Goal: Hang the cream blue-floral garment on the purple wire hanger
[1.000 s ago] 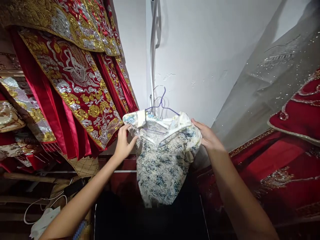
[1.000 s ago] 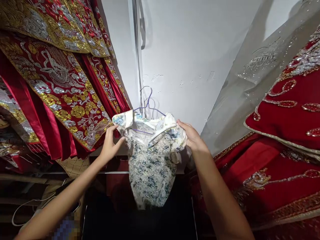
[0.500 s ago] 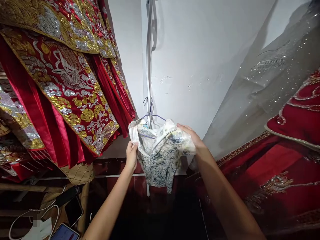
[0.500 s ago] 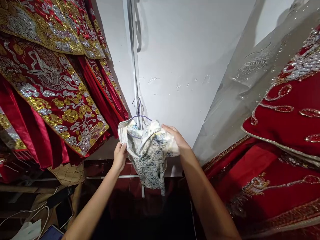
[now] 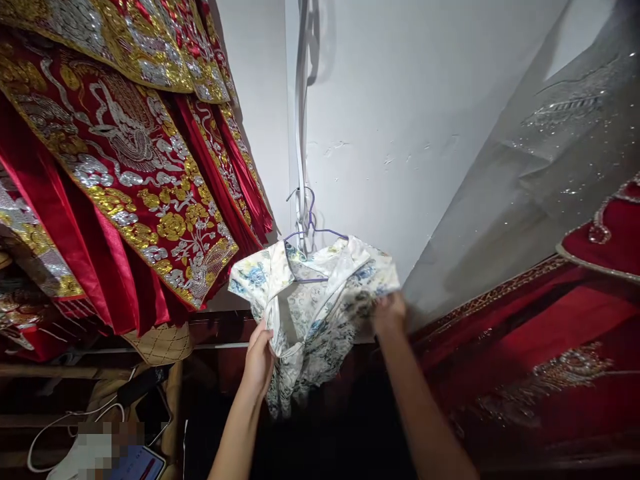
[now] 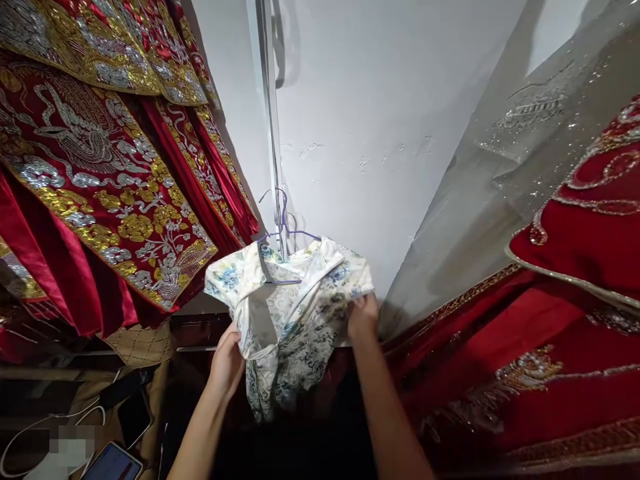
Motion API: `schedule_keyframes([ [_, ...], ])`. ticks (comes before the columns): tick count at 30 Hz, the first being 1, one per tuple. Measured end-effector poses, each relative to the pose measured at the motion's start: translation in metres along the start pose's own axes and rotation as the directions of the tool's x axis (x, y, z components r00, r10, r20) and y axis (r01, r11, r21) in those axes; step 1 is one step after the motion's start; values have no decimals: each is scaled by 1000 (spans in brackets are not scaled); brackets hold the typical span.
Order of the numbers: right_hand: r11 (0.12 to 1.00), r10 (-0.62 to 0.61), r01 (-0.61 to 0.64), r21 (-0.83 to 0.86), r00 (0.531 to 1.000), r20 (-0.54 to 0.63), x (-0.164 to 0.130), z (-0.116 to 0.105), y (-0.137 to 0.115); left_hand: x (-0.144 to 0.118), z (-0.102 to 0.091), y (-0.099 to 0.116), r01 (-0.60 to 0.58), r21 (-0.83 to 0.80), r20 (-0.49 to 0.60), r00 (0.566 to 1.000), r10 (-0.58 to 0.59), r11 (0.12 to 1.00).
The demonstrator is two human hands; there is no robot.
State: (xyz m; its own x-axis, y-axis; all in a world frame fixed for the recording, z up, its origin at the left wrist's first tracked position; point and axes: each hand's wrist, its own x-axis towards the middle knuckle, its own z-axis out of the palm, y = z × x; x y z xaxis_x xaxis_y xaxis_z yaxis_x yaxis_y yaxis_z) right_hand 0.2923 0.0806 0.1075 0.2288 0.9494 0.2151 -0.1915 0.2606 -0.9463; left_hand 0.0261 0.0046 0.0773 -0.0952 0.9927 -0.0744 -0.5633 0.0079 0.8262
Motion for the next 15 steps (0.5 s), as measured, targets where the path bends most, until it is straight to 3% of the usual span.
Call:
schedule_keyframes([
  [3,995,79,-87,-48,986,-143,-61,12,41,-6,-6,-14,-3,21,-51,999,4,1000],
  [5,986,142,-152,-74,982,-126,-90,32,59,-10,-4,-14,20,30,-61,998,-19,999],
  [6,978,183,-189,-84,980,-78,-99,44,65,-13,-2,-12,34,32,-51,998,-32,999],
  [8,956,280,-264,-131,951,129,-108,68,68,-19,3,-5,39,40,-1,999,-39,998],
  [11,936,341,-266,-230,847,408,-110,92,64,-28,7,7,-4,62,72,997,0,998],
  [12,937,335,-250,-242,837,432,-111,96,62,-31,7,10,-21,70,75,997,16,997],
  [15,947,309,-245,-209,875,373,-119,99,62,-38,3,15,-41,85,46,998,37,996],
])
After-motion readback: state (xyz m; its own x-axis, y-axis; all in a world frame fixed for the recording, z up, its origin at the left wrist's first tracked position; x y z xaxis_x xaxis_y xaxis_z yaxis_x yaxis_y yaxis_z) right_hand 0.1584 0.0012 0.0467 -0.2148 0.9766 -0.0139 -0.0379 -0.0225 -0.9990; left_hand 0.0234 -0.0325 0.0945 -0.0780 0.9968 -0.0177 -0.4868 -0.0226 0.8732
